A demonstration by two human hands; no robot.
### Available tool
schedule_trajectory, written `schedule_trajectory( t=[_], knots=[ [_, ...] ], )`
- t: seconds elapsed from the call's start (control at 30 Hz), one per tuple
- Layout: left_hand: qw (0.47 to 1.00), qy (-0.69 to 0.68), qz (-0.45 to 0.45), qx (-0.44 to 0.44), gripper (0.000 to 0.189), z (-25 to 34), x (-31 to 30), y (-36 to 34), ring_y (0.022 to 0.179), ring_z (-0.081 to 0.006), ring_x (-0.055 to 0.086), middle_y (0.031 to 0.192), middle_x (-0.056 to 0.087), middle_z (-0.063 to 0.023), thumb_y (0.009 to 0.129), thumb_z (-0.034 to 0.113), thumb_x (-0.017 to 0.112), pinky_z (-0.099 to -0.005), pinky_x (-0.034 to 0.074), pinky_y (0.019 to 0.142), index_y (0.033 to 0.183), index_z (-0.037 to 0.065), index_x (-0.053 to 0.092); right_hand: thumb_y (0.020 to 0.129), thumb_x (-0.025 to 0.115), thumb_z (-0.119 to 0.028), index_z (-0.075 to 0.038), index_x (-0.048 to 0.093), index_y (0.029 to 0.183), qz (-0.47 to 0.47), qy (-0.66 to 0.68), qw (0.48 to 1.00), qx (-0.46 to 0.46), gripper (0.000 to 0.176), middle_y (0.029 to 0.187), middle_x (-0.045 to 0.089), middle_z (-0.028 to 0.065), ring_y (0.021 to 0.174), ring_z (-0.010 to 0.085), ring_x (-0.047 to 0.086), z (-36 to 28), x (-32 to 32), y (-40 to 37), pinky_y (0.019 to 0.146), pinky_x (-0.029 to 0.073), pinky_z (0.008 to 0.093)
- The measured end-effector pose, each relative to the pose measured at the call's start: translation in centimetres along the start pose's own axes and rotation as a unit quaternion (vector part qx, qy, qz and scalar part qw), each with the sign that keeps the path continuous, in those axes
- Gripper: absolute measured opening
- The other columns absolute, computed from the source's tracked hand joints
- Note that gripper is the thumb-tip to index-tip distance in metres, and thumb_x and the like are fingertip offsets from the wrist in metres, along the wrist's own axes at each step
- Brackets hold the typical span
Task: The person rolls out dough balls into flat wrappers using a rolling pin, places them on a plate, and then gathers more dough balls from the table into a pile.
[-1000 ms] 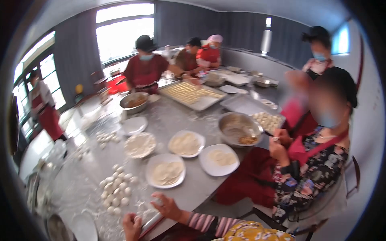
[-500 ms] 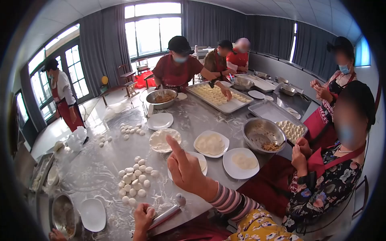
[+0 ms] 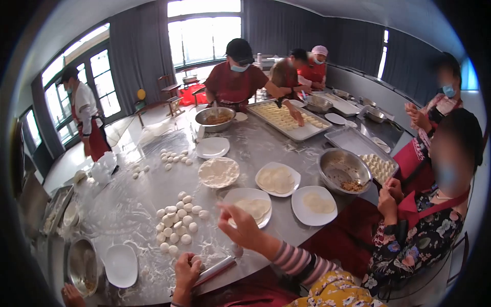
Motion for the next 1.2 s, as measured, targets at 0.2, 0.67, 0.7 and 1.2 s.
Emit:
schedule_trajectory(
  t=[0.2, 0.67, 0.7, 1.2],
  knots=[
    [0.998, 0.043, -0.026, 0.042, 0.027, -0.1, 0.6, 0.0, 0.081, -0.0363, 0.061, 0.087, 0.061, -0.0202, 0.075, 0.019, 0.065, -0.0427, 0.048, 0.071, 0.093, 0.000, 0.061, 0.079, 0.067, -0.016, 0.000, 0.051, 0.117, 0.000, 0.026, 0.998, 0.057, 0.044, 0.090, 0.061, 0.0114, 0.082, 0.0232, 0.060, 1.4, 3.2, -7.1, 0.076, 0.047, 0.0333],
    [0.996, 0.052, -0.067, -0.019, 0.027, 0.3, 0.3, -0.3, 0.079, -0.0334, 0.063, 0.082, 0.064, -0.0162, 0.076, 0.027, 0.066, -0.0412, 0.049, 0.069, 0.091, 0.004, 0.061, 0.075, 0.068, -0.003, -0.005, 0.050, 0.085, 0.141, 0.019, 0.980, 0.142, 0.021, 0.071, 0.055, 0.0090, 0.057, 0.0188, 0.055, 6.3, 4.4, -10.8, 0.053, 0.045, 0.0313],
    [0.996, 0.053, -0.071, -0.013, 0.027, 0.3, 0.6, -0.2, 0.078, -0.0327, 0.063, 0.082, 0.065, -0.0159, 0.076, 0.027, 0.066, -0.0408, 0.050, 0.068, 0.091, 0.005, 0.061, 0.075, 0.069, -0.004, -0.005, 0.050, 0.086, 0.137, 0.019, 0.980, 0.140, 0.022, 0.070, 0.055, 0.0089, 0.056, 0.0188, 0.056, 6.1, 4.5, -10.6, 0.051, 0.045, 0.0315],
    [0.998, 0.036, -0.054, -0.022, 0.022, -0.5, 0.9, -0.2, 0.074, -0.0304, 0.065, 0.078, 0.066, -0.0153, 0.077, 0.023, 0.065, -0.0380, 0.051, 0.068, 0.088, 0.003, 0.064, 0.076, 0.072, -0.009, -0.005, 0.049, 0.092, 0.128, 0.005, 0.985, 0.112, 0.028, 0.067, 0.057, 0.0113, 0.056, 0.0254, 0.059, 5.4, 4.3, -10.2, 0.050, 0.046, 0.0333]
  ],
)
Point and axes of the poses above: each hand's wrist, its own y-axis towards the middle knuckle, its own x-axis out of the palm, z = x × y, the point moved 8 cm from there along y, towards the middle knuckle
